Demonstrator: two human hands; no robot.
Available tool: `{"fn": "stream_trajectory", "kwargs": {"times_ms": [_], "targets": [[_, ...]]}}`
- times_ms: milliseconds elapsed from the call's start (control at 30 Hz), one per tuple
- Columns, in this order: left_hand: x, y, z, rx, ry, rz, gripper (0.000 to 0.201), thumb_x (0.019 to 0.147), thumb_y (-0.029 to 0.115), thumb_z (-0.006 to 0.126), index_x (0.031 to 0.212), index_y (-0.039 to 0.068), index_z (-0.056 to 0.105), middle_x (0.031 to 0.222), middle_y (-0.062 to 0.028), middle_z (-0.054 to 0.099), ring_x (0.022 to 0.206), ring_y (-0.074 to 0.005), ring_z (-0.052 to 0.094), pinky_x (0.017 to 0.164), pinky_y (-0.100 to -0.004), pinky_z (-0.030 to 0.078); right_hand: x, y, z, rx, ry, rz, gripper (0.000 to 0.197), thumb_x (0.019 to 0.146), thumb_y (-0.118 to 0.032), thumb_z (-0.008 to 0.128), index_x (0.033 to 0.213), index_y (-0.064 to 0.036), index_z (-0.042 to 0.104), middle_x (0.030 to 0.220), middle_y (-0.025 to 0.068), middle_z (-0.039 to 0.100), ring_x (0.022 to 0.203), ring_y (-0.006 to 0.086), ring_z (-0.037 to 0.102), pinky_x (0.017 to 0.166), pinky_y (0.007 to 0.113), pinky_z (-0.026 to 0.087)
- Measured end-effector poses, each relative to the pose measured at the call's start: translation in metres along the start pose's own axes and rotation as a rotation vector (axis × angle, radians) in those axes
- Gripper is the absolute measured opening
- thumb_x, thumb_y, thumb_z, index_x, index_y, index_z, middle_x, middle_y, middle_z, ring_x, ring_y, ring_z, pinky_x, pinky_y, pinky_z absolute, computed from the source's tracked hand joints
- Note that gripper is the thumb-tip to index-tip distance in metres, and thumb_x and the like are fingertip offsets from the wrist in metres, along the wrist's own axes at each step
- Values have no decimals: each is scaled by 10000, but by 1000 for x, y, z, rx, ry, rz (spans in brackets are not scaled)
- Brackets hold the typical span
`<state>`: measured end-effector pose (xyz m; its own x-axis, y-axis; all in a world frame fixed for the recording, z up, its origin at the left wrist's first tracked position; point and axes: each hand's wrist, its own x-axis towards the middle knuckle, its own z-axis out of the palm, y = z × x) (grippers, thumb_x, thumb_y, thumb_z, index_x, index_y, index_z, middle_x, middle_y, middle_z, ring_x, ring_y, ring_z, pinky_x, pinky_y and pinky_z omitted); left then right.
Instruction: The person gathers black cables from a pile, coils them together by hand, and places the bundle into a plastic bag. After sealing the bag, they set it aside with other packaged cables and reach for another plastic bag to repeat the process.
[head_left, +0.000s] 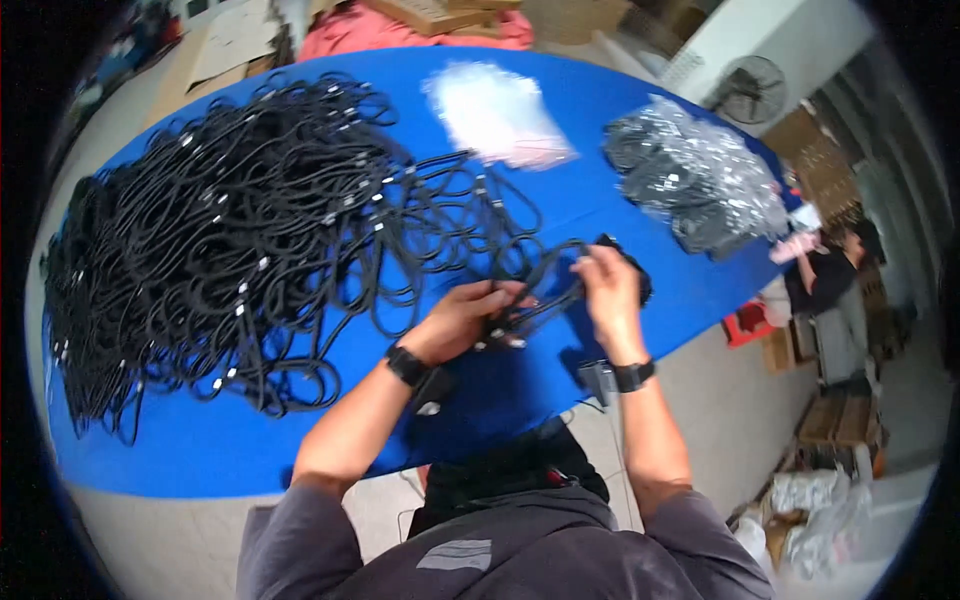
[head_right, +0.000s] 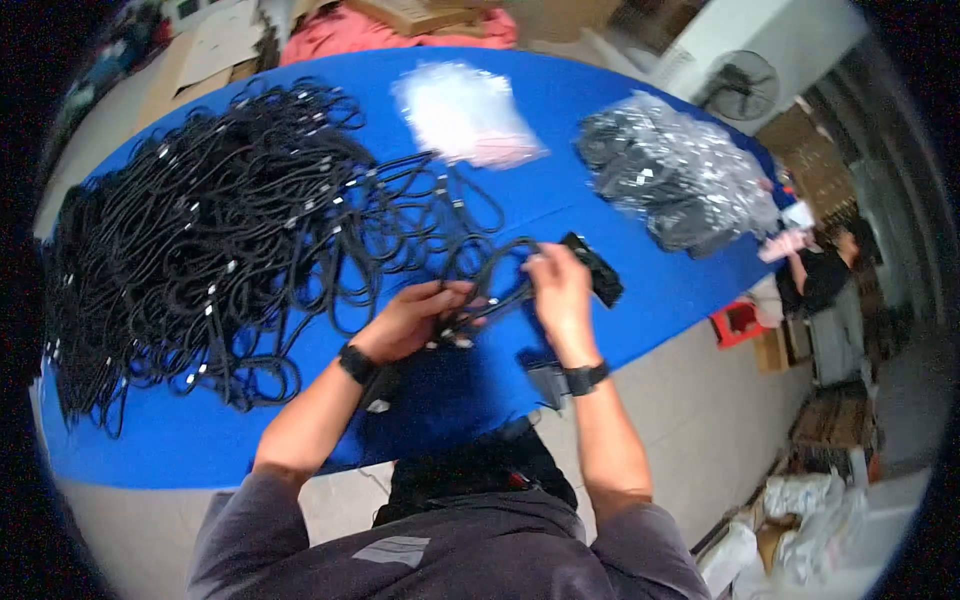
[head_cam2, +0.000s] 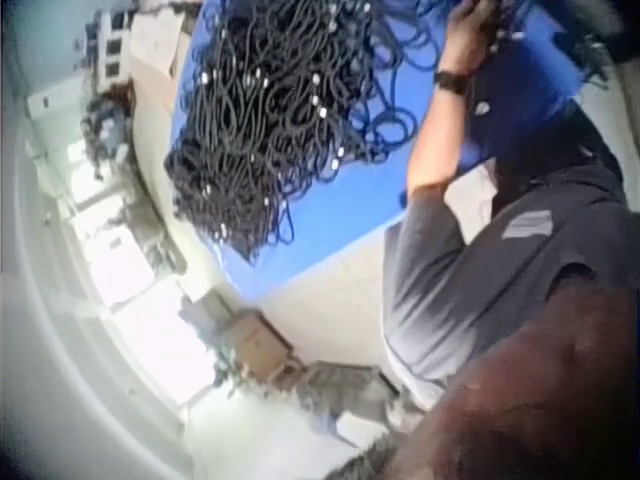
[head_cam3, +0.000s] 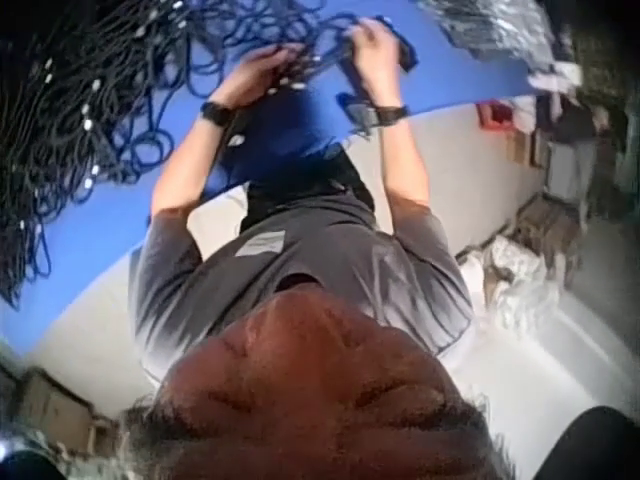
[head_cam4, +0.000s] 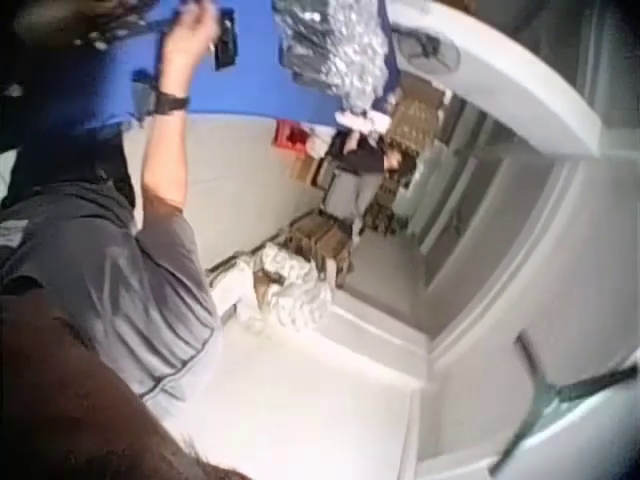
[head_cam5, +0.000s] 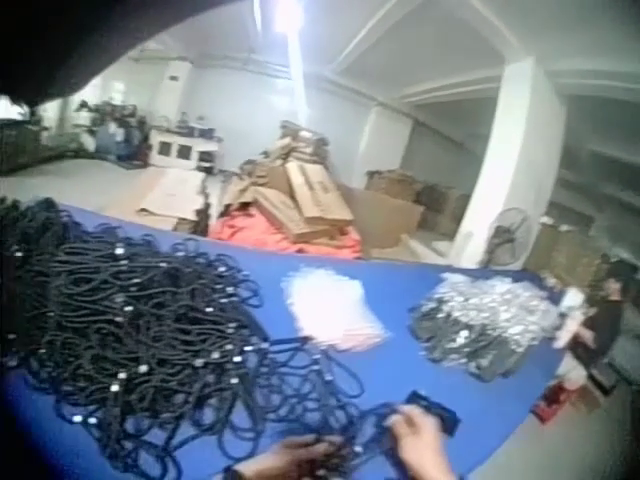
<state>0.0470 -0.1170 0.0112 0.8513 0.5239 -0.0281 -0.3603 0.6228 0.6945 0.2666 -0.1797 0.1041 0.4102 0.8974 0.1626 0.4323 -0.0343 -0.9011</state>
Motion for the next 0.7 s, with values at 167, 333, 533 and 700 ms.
{"fn": "stream_trajectory", "kwargs": {"times_ms": [167,333,533,700], "targets": [[-18,11,-2,-53,63,-72,417,1053,225,523,1420,32,475,1320,-144,622,1158,-265,642,952,-449,546,9,-2,-9,280,-55,171,215,981,-118,600,1133,20,662,882,17,682,751,71,583,670,225,466],[-14,9,3,-139,-7,-77,450,1045,262,540,1430,40,471,1295,-128,631,1146,-256,645,947,-422,552,-17,-19,17,194,-185,76,206,987,-122,600,1116,24,667,861,8,678,743,72,585,665,227,466],[-5,16,21,-77,68,-109,472,997,286,625,1373,27,505,1264,-117,642,1114,-238,655,932,-389,550,-12,-28,30,-258,5,-116,176,956,-121,622,1068,3,677,790,70,674,721,115,622,638,281,483],[0,18,34,273,-3,22,439,946,215,685,1306,18,530,1239,-126,653,1093,-230,660,923,-374,547,1,-36,14,-341,73,-359,186,915,-90,620,1053,27,665,838,184,670,729,381,654,715,447,532]]}}
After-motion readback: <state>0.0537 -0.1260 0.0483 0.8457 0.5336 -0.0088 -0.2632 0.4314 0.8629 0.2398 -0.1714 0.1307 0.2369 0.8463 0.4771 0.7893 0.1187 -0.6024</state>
